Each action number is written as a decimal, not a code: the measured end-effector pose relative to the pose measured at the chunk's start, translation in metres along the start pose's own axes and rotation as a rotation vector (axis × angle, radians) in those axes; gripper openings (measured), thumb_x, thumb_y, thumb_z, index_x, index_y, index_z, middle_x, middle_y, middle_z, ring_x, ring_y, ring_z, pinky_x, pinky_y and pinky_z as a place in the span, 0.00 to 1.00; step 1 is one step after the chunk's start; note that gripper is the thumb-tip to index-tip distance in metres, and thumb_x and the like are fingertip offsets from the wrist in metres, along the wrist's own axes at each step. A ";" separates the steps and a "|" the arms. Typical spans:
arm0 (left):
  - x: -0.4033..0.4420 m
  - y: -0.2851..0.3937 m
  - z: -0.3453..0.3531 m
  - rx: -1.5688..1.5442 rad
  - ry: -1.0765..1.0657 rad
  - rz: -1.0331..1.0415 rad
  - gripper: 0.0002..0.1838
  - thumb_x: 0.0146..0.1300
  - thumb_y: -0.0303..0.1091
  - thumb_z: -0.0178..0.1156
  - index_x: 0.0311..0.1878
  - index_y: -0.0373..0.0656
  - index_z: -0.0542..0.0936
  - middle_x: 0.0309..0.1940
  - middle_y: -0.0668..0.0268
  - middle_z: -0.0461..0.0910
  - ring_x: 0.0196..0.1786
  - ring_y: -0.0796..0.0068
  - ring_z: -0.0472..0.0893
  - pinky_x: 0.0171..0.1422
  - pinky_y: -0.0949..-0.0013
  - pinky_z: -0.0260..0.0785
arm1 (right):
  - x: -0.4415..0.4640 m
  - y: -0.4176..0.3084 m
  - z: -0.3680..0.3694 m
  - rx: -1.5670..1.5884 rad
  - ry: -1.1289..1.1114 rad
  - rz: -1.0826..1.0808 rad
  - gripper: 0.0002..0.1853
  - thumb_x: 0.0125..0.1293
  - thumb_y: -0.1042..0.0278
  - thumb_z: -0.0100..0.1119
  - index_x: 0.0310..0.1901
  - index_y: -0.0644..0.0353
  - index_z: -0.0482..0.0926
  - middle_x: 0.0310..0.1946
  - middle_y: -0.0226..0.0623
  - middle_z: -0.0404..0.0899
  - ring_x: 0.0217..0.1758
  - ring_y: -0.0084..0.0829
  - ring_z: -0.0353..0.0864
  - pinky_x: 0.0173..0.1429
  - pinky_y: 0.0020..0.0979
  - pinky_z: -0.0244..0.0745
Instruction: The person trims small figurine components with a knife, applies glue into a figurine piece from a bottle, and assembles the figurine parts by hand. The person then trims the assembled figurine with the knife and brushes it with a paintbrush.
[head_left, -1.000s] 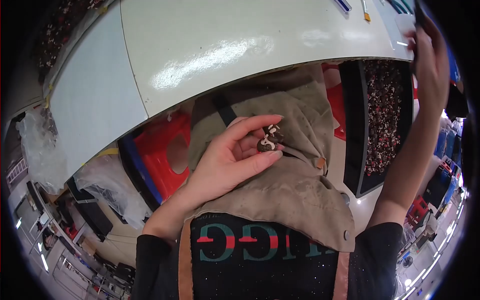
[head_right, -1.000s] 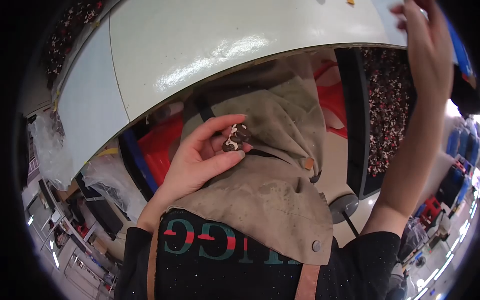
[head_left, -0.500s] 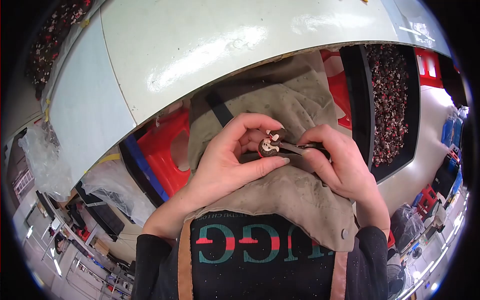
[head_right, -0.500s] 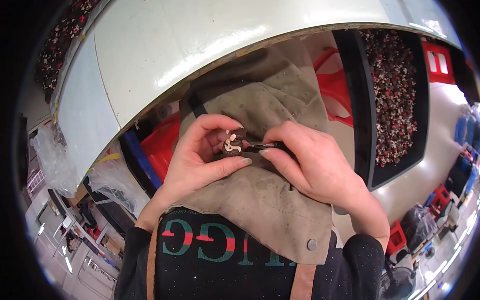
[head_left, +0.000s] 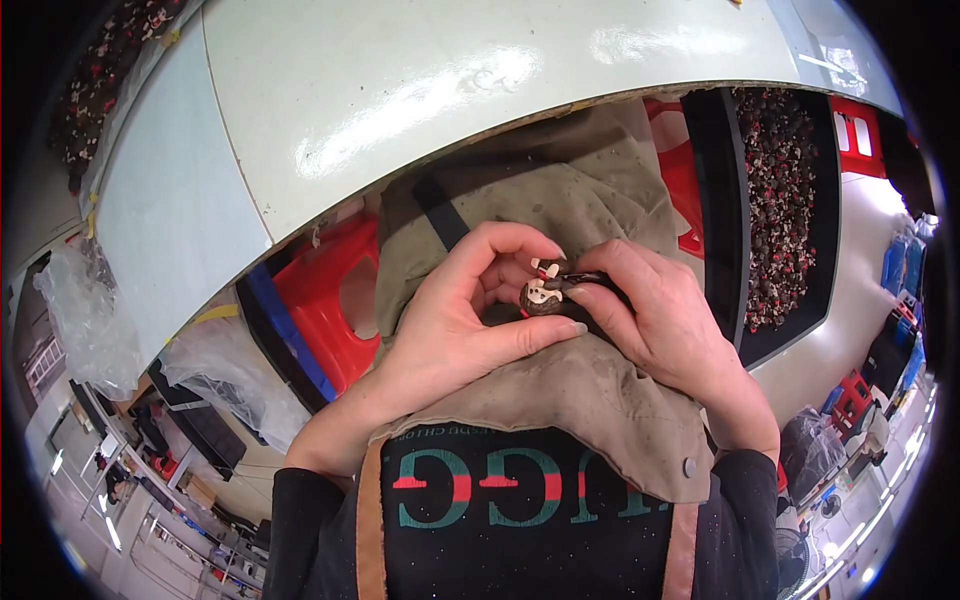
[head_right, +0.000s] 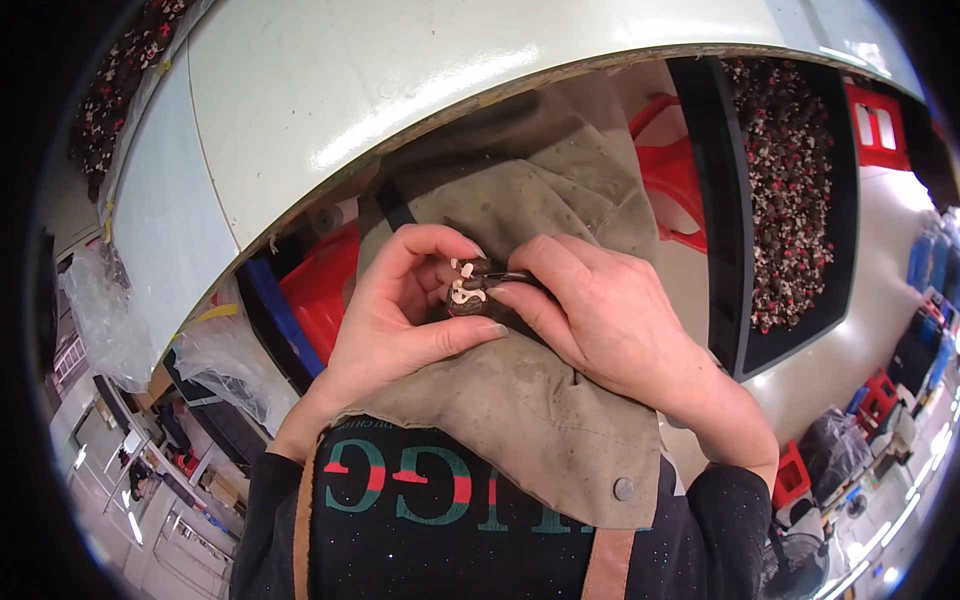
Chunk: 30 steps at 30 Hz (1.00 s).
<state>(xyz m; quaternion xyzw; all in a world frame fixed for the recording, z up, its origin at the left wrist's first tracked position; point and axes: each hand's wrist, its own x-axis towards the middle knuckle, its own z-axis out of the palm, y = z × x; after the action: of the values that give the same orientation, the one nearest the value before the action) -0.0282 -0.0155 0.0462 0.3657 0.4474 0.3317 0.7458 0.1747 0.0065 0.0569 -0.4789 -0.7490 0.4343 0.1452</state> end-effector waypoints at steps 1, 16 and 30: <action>0.000 0.000 0.000 -0.002 -0.002 -0.021 0.26 0.53 0.21 0.70 0.54 0.43 0.70 0.42 0.71 0.74 0.44 0.84 0.75 0.51 0.77 0.70 | 0.000 0.000 0.001 -0.010 0.005 0.000 0.09 0.63 0.64 0.61 0.38 0.59 0.75 0.30 0.40 0.78 0.33 0.44 0.79 0.34 0.40 0.73; -0.001 0.003 -0.001 -0.010 -0.017 -0.065 0.27 0.53 0.20 0.70 0.56 0.42 0.71 0.45 0.70 0.75 0.47 0.82 0.76 0.55 0.75 0.70 | 0.002 0.000 0.002 -0.107 -0.003 -0.023 0.12 0.63 0.61 0.61 0.31 0.59 0.72 0.24 0.39 0.75 0.28 0.44 0.78 0.29 0.41 0.71; -0.002 -0.001 -0.002 -0.065 -0.024 -0.027 0.25 0.56 0.22 0.69 0.56 0.40 0.71 0.44 0.67 0.77 0.44 0.82 0.78 0.51 0.76 0.72 | 0.002 0.003 0.004 -0.044 -0.012 -0.005 0.13 0.64 0.59 0.61 0.30 0.59 0.72 0.24 0.39 0.76 0.28 0.44 0.78 0.29 0.40 0.71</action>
<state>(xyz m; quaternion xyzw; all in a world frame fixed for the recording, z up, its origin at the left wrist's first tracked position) -0.0302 -0.0176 0.0453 0.3390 0.4323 0.3316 0.7670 0.1727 0.0065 0.0516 -0.4777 -0.7604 0.4200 0.1311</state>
